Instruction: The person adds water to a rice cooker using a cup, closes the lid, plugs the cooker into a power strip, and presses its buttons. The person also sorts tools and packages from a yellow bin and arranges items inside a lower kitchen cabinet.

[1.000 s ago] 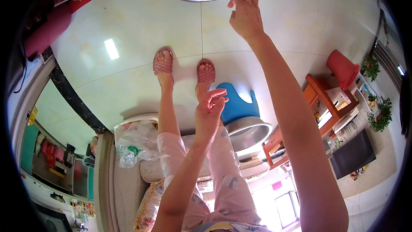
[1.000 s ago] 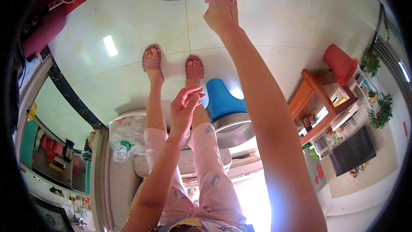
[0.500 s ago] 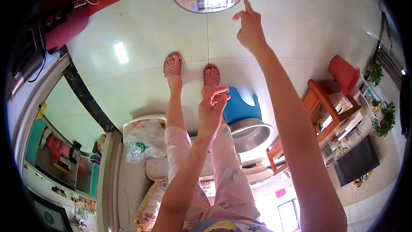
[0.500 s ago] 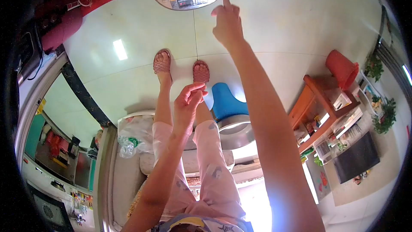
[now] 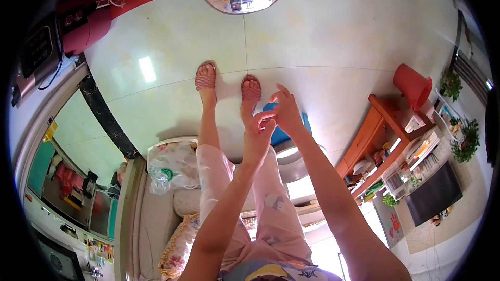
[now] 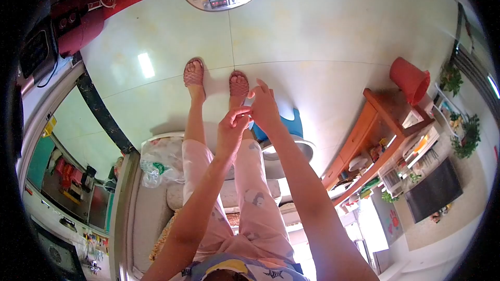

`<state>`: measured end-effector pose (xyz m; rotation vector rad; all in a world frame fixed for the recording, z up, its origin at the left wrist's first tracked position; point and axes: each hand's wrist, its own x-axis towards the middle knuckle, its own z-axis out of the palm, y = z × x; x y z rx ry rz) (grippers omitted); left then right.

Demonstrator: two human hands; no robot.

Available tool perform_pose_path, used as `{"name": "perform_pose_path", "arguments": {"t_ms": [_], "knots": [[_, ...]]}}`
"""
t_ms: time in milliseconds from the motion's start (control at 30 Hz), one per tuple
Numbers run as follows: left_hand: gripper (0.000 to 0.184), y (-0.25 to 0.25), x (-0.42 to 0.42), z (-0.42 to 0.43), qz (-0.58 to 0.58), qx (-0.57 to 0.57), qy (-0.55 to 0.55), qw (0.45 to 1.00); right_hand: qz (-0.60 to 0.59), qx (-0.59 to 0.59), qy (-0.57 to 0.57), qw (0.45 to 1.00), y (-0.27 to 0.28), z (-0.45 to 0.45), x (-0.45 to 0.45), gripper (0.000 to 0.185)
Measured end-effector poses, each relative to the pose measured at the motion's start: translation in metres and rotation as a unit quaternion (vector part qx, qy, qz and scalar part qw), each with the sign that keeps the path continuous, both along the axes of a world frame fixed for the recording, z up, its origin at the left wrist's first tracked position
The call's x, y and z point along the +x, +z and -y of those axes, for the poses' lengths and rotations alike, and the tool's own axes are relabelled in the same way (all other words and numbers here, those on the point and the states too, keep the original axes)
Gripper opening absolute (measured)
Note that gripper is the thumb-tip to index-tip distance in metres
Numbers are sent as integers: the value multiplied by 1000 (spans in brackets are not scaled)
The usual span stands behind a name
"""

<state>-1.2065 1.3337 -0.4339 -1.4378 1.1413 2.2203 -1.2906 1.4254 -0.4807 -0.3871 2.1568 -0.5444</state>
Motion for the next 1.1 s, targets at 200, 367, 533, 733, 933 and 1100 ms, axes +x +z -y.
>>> {"name": "perform_pose_path", "arguments": {"t_ms": [200,367,533,733,933,1100], "knots": [[26,-10,15,-12,-24,-48,-14,998,-15,5,-22,1000,5,-6,-2,23],[26,-3,24,-23,-16,-32,-4,999,-12,-36,-43,998,17,-15,3,23],[26,39,34,-20,7,-25,-56,998,9,-94,-74,993,63,-33,34,22],[21,118,68,-7,-10,-99,-66,993,56,-105,-77,990,166,-52,67,19],[23,227,89,32,-33,-92,-8,995,60,-134,-75,986,275,-50,73,14],[24,281,110,51,-51,-131,33,989,32,-155,-29,987,327,-61,73,14]]}}
